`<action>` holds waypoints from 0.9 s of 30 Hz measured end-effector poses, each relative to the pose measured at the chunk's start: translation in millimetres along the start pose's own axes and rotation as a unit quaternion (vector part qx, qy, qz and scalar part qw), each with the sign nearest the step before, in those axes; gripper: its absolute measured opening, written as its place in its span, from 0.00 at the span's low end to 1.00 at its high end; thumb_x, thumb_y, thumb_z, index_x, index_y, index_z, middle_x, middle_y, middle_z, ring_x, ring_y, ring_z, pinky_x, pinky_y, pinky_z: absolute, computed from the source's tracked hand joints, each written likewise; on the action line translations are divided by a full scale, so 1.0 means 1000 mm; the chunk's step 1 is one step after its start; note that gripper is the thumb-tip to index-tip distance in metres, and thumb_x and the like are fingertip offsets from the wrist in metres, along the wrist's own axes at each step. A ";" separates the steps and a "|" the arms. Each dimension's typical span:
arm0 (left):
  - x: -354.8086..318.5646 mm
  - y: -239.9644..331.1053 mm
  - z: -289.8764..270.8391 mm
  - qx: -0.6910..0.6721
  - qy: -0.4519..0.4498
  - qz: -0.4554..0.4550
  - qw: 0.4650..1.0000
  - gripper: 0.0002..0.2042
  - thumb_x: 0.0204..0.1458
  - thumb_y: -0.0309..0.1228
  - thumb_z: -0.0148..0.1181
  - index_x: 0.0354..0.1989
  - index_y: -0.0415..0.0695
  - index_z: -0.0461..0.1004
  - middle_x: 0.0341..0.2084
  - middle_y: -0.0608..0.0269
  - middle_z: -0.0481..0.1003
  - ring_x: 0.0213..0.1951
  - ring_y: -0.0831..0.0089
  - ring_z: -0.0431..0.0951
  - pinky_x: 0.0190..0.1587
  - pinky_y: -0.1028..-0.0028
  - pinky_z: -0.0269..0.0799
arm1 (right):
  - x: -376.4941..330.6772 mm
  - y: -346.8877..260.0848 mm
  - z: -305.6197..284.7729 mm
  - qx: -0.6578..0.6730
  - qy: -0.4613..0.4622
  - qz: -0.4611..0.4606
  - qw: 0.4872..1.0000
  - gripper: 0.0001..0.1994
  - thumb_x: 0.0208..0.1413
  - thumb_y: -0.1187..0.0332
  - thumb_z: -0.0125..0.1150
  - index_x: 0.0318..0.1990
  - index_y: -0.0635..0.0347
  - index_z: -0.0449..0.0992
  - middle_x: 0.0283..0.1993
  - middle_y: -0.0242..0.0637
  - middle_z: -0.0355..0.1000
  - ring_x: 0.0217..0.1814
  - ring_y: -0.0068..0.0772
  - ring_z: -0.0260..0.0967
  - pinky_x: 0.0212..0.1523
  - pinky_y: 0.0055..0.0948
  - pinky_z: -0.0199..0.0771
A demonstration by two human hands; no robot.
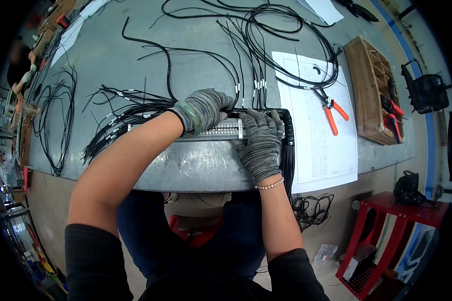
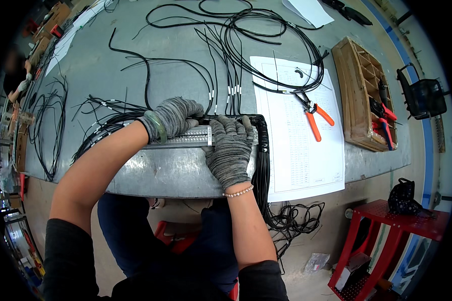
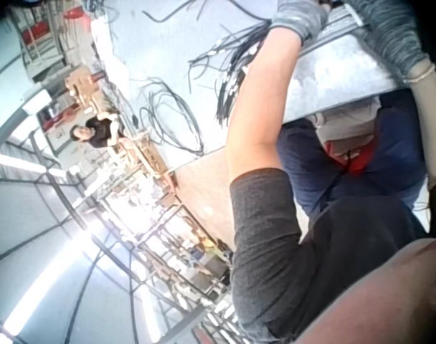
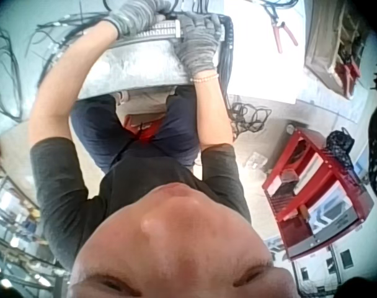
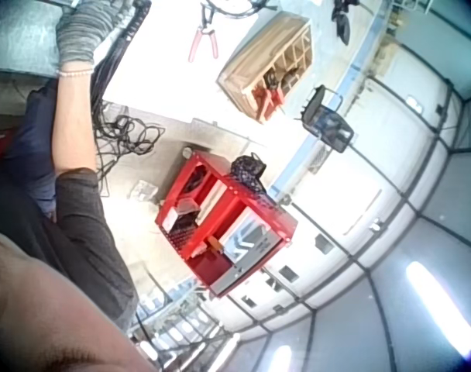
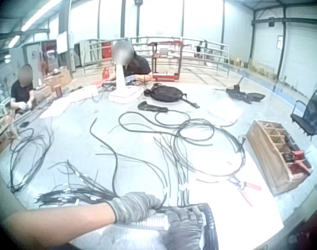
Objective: The person organizes a bundle of black wires on a metal workbench. They gather the wires, align them, and use a red-handled wire stripper to trim or adjust the ends. The person then arranges the wires into a terminal block, ensuring they are neatly aligned and secured.
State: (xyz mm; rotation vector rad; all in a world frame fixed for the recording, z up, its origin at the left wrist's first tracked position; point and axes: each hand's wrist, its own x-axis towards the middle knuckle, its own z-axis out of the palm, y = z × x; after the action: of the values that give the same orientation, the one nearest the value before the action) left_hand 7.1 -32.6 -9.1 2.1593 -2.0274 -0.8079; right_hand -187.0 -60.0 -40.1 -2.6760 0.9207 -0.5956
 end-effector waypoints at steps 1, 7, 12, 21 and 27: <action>0.000 0.000 0.001 0.001 0.002 0.001 1.000 0.12 0.50 0.34 0.57 0.42 0.45 0.75 0.35 0.53 0.77 0.40 0.56 0.77 0.46 0.64 0.71 | 0.000 0.000 0.000 0.000 0.002 0.001 1.000 0.26 0.38 0.59 0.69 0.48 0.58 0.74 0.52 0.36 0.69 0.59 0.37 0.62 0.70 0.46 0.42; 0.000 -0.002 0.001 0.000 0.011 0.011 1.000 0.12 0.50 0.34 0.57 0.42 0.45 0.75 0.35 0.53 0.78 0.40 0.55 0.77 0.46 0.63 0.71 | 0.002 0.000 -0.001 -0.005 -0.005 0.000 1.000 0.26 0.37 0.59 0.70 0.48 0.55 0.75 0.52 0.36 0.70 0.58 0.38 0.63 0.70 0.45 0.44; 0.001 -0.003 0.001 0.001 0.012 0.017 1.000 0.12 0.50 0.34 0.57 0.42 0.45 0.75 0.35 0.53 0.78 0.40 0.56 0.77 0.46 0.63 0.71 | 0.001 0.001 0.000 0.004 0.001 -0.004 1.000 0.27 0.37 0.60 0.70 0.49 0.57 0.74 0.52 0.36 0.70 0.58 0.38 0.62 0.70 0.46 0.42; 0.001 -0.002 0.000 -0.015 0.004 0.000 1.000 0.13 0.50 0.34 0.58 0.43 0.45 0.75 0.35 0.54 0.78 0.40 0.57 0.78 0.47 0.64 0.72 | 0.001 0.000 -0.003 -0.003 -0.024 0.008 1.000 0.29 0.37 0.60 0.71 0.51 0.57 0.73 0.55 0.37 0.68 0.61 0.38 0.60 0.70 0.46 0.41; 0.003 -0.002 0.000 -0.005 0.005 0.000 1.000 0.13 0.49 0.34 0.59 0.42 0.44 0.75 0.35 0.54 0.78 0.40 0.56 0.77 0.48 0.64 0.71 | 0.000 0.000 0.000 0.008 -0.032 0.023 0.999 0.29 0.38 0.60 0.70 0.52 0.57 0.72 0.56 0.36 0.67 0.62 0.38 0.59 0.69 0.46 0.41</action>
State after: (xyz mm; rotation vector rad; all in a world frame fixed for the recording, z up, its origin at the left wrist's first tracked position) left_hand 8.4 -34.8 -10.6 2.1538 -2.0132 -0.8048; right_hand -187.2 -59.9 -40.3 -2.6358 0.9525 -0.5028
